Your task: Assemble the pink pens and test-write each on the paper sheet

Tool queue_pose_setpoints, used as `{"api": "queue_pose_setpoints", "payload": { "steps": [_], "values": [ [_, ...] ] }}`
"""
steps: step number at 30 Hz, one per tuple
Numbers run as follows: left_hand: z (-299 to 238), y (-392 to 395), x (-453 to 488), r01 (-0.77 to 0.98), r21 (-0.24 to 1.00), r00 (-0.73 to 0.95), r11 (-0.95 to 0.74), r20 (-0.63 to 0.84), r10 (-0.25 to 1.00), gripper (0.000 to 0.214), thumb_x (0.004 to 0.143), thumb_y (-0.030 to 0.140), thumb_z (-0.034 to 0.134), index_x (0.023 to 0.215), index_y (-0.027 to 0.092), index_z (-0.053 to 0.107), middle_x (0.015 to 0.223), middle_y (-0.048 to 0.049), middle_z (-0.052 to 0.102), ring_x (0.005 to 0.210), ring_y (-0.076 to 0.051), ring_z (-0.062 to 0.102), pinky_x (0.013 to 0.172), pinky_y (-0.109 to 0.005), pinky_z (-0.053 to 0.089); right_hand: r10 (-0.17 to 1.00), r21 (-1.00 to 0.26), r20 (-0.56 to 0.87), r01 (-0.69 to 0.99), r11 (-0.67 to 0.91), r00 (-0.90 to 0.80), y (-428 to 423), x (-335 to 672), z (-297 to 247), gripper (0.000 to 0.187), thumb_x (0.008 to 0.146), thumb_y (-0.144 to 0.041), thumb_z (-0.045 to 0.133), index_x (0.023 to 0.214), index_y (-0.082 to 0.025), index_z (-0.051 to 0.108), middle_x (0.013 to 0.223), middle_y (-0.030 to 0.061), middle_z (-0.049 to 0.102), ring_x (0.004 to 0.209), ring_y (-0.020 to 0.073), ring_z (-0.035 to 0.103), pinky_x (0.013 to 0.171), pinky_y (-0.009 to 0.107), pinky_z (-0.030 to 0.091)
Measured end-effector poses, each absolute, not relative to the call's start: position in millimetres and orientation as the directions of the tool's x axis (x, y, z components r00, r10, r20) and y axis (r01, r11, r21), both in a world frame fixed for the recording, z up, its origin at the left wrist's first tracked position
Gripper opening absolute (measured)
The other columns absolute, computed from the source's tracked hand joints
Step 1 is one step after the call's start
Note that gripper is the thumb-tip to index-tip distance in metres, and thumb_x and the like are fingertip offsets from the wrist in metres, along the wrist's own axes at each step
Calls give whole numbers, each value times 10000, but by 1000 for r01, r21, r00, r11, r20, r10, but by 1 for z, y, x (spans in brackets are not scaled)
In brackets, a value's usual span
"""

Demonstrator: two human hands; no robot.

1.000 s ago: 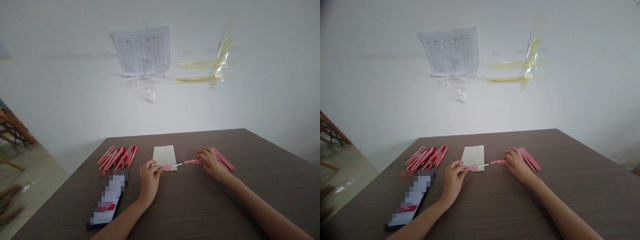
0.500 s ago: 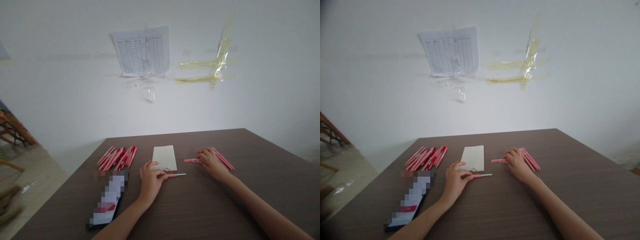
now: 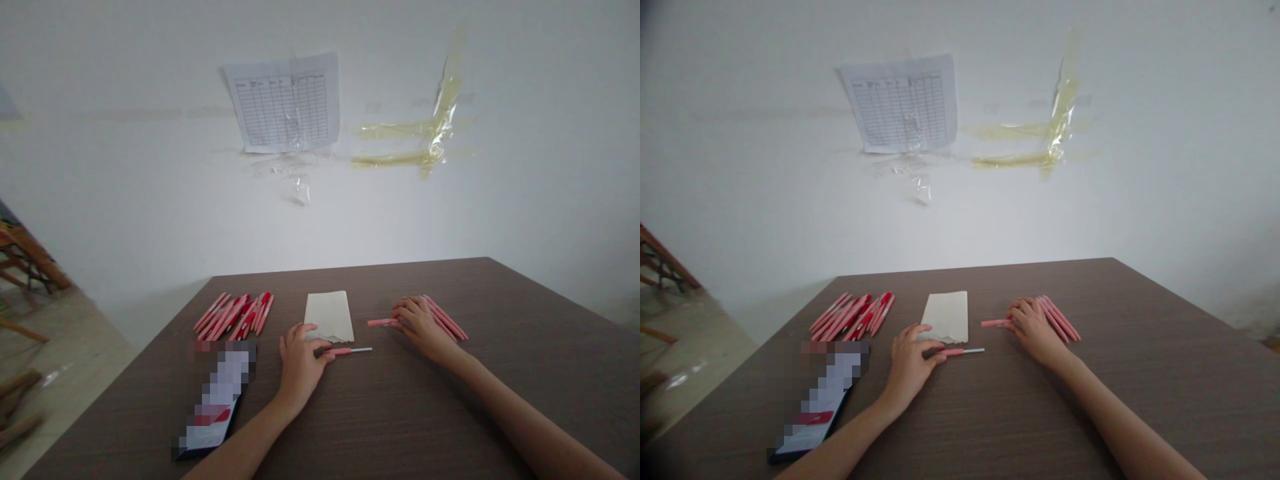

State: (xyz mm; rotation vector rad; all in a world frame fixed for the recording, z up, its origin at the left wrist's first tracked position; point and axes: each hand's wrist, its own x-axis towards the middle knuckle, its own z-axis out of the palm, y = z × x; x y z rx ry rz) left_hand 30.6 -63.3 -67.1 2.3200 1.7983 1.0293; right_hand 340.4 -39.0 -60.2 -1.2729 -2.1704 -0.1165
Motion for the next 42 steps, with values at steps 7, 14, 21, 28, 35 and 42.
{"api": "queue_pose_setpoints", "payload": {
  "steps": [7,14,21,28,35,42],
  "values": [
    [-65,-64,32,836,417,131,-357,479,868,201,618,243,874,774,332,784,1160,-55,670,1189,-341,515,1013,-624,350,763,-270,518,773,575,-387,-46,329,-58,129,936,-307,548,966,-242,655,1098,94,644,1115,283,508,980,488,437],
    [-62,-66,33,789,408,237,-458,486,841,235,630,197,865,806,331,784,1182,-54,667,1222,-336,506,1052,-651,307,742,-306,465,699,646,-482,-58,313,-54,98,940,-276,554,980,-242,637,1133,84,621,1218,274,425,1053,475,392],
    [-58,-64,34,741,431,339,-515,421,841,243,675,210,839,828,390,783,1182,-34,674,1236,-326,513,1075,-672,268,727,-307,463,678,668,-507,-59,309,-56,81,912,-243,589,975,-234,640,1141,84,609,1232,276,407,1058,475,390],
    [-56,-67,35,729,438,366,-526,400,840,162,676,228,841,753,360,787,1164,-29,688,1240,-332,507,1085,-699,227,713,-284,473,676,680,-517,-63,306,-54,80,918,-231,584,974,-234,640,1121,83,613,1228,271,412,1065,470,383],
    [-53,-68,36,738,441,372,-511,366,853,152,692,232,831,758,362,788,1183,-22,682,1259,-328,490,1100,-690,199,717,-294,463,673,679,-521,-63,306,-54,82,921,-236,579,966,-243,646,1127,82,610,1231,273,412,1054,478,396],
    [-54,-68,36,741,429,378,-516,369,849,156,694,230,828,760,366,787,1182,-22,681,1262,-323,484,1094,-683,212,700,-286,496,665,690,-514,-65,304,-51,83,928,-224,573,981,-237,636,1116,82,618,1223,269,421,1047,465,398]
  ]
}}
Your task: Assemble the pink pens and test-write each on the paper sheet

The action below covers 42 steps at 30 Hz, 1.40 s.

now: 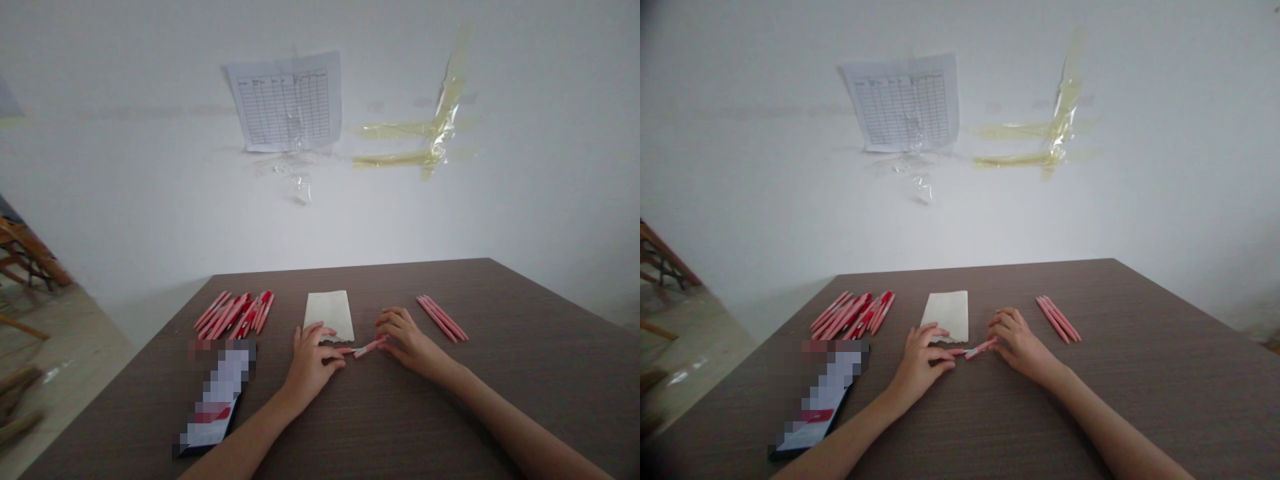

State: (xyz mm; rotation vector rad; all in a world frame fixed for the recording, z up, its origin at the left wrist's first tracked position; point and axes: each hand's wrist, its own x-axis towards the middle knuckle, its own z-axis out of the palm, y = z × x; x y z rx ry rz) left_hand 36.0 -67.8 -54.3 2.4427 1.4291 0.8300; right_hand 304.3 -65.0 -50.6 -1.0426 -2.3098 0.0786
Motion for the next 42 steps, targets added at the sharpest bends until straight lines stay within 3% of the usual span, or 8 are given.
{"api": "queue_pose_setpoints", "payload": {
  "steps": [21,30,42],
  "values": [
    [-57,-67,36,734,422,380,-532,393,837,214,695,217,825,840,369,785,1177,-35,675,1250,-330,496,1086,-705,216,694,-319,515,639,700,-503,-60,307,-54,83,922,-255,585,954,-238,660,1089,85,636,1208,263,454,1033,473,410],
    [-58,-68,35,728,431,385,-534,387,838,270,730,240,800,942,403,768,1181,-42,665,1242,-331,495,1092,-691,214,724,-398,508,618,677,-466,-56,311,-57,71,893,-298,640,904,-228,636,1098,79,647,1195,259,471,1029,462,410],
    [-56,-68,36,739,444,362,-506,372,855,191,701,227,821,847,344,787,1175,-46,673,1228,-330,511,1088,-666,233,728,-417,518,610,674,-449,-55,310,-58,101,910,-322,620,892,-222,620,1103,81,648,1196,256,468,1030,472,398]
  ]
}}
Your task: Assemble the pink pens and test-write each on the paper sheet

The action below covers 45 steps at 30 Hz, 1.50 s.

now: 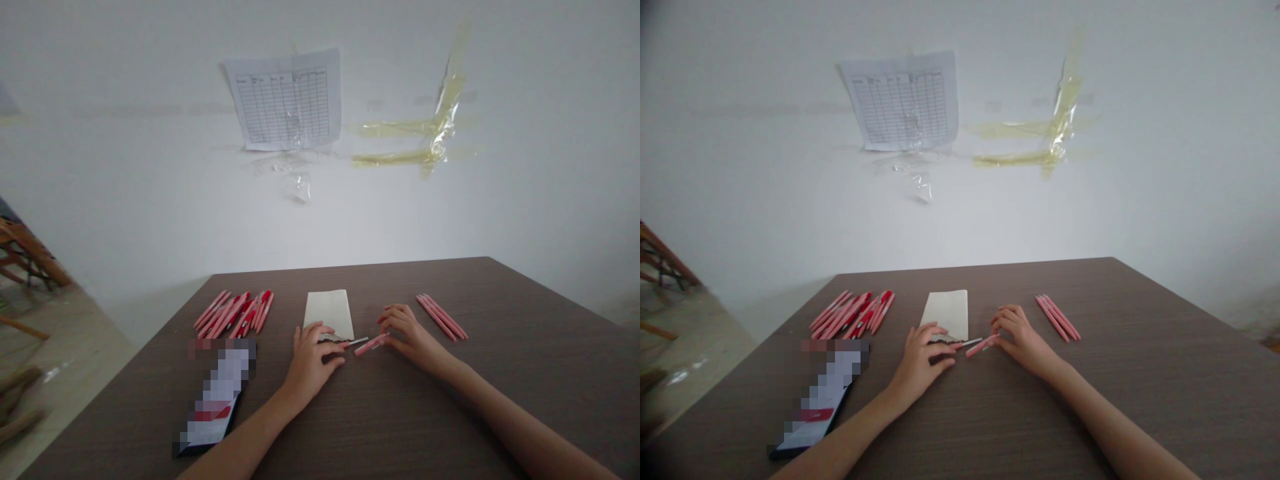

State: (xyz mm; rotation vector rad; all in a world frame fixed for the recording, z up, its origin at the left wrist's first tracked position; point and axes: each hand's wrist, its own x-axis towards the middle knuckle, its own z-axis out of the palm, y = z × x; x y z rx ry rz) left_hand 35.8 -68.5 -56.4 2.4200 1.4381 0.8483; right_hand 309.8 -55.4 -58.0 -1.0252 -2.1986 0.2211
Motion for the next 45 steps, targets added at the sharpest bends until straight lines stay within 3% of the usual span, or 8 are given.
{"api": "queue_pose_setpoints", "payload": {
  "steps": [17,28,35,45],
  "values": [
    [-60,-67,35,728,444,360,-523,402,842,118,702,259,821,788,333,789,1156,-49,682,1232,-330,504,1085,-669,240,742,-343,493,683,645,-454,-54,313,-62,100,890,-306,648,834,-224,633,1094,75,646,1207,266,447,1030,476,402],
    [-61,-67,35,737,434,360,-518,396,845,116,714,306,813,820,344,787,1170,-51,676,1231,-331,509,1082,-676,231,750,-361,454,671,648,-480,-53,315,-62,67,861,-284,674,828,-228,657,1085,73,639,1173,263,467,1011,464,414],
    [-64,-66,35,731,441,363,-521,396,843,103,715,293,813,799,348,789,1161,-47,676,1219,-325,520,1086,-676,230,776,-321,530,766,556,-341,-42,329,-68,76,877,-260,636,815,-220,653,1013,81,656,1086,278,513,969,479,429],
    [-60,-67,35,743,446,360,-499,361,860,103,720,295,809,808,344,788,1175,-49,676,1229,-334,516,1079,-693,219,815,-249,491,846,471,-309,-46,326,-71,257,890,-436,614,743,-231,663,927,77,642,1031,282,522,958,497,433]
  ]
}}
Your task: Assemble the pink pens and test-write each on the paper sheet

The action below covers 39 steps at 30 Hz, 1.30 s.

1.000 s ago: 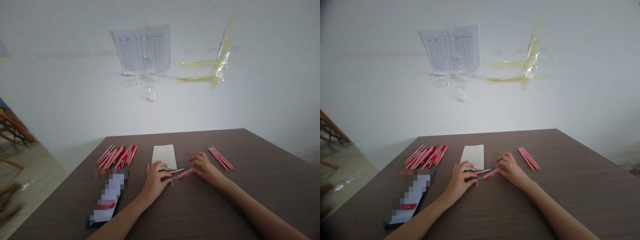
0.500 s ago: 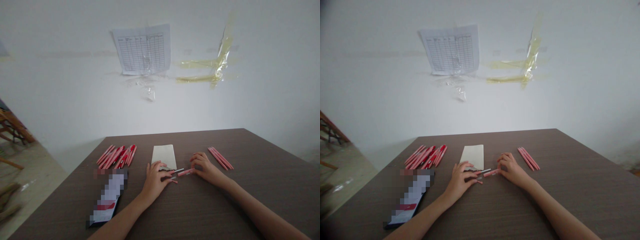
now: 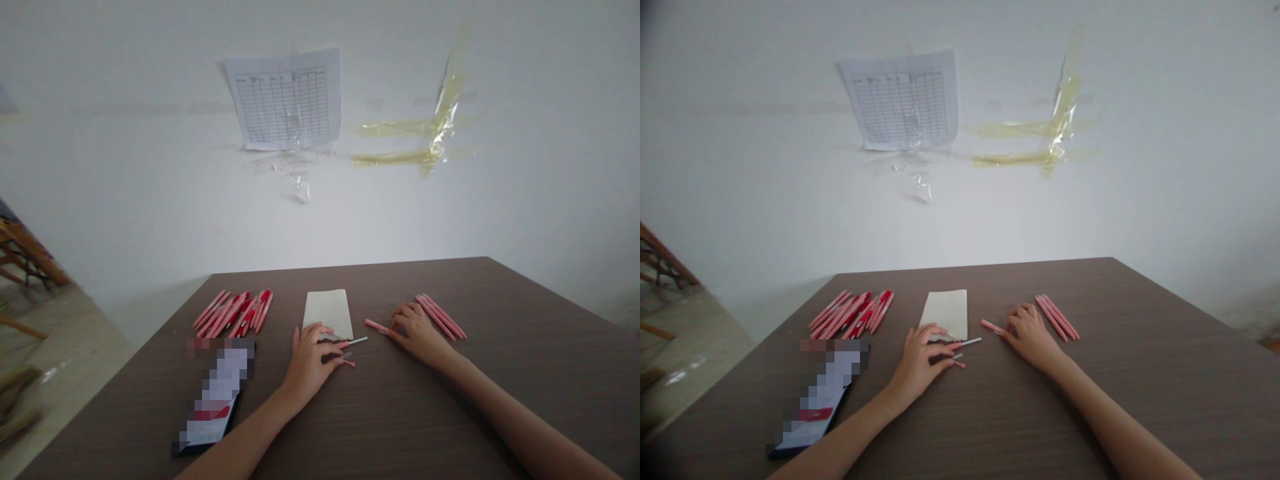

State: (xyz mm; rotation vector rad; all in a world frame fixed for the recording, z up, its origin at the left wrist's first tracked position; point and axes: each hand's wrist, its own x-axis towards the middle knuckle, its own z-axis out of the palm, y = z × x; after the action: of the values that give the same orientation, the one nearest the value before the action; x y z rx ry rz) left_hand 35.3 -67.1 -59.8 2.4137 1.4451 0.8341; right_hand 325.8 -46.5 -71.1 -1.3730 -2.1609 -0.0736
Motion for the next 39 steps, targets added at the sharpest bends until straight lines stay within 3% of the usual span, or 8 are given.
{"api": "queue_pose_setpoints", "payload": {
  "steps": [10,15,24,39],
  "values": [
    [-59,-68,35,746,440,364,-500,360,859,93,724,296,807,805,334,786,1178,-45,675,1230,-324,516,1084,-676,225,830,-268,477,852,450,-289,-44,327,-74,163,897,-366,585,907,-239,686,994,85,630,1036,276,519,963,509,430],
    [-59,-68,37,759,427,370,-492,341,864,42,741,315,792,781,328,784,1191,-41,665,1252,-322,502,1098,-678,199,769,-307,506,752,583,-390,-59,304,-64,150,883,-254,614,1025,-231,656,1129,100,608,1151,278,470,1003,486,423],
    [-57,-67,42,770,401,374,-497,348,860,85,730,247,798,785,310,779,1192,-43,657,1259,-317,495,1092,-682,219,758,-369,428,670,644,-492,-85,264,-62,131,837,-293,701,963,-264,682,1226,64,579,1312,314,345,1086,542,334],
    [-55,-68,42,758,412,374,-506,361,854,59,720,240,803,737,289,773,1178,-46,665,1244,-321,507,1087,-690,225,735,-356,479,660,662,-480,-78,258,-72,60,859,-217,662,900,-249,692,1172,60,598,1282,287,378,1109,530,316]
  ]
}}
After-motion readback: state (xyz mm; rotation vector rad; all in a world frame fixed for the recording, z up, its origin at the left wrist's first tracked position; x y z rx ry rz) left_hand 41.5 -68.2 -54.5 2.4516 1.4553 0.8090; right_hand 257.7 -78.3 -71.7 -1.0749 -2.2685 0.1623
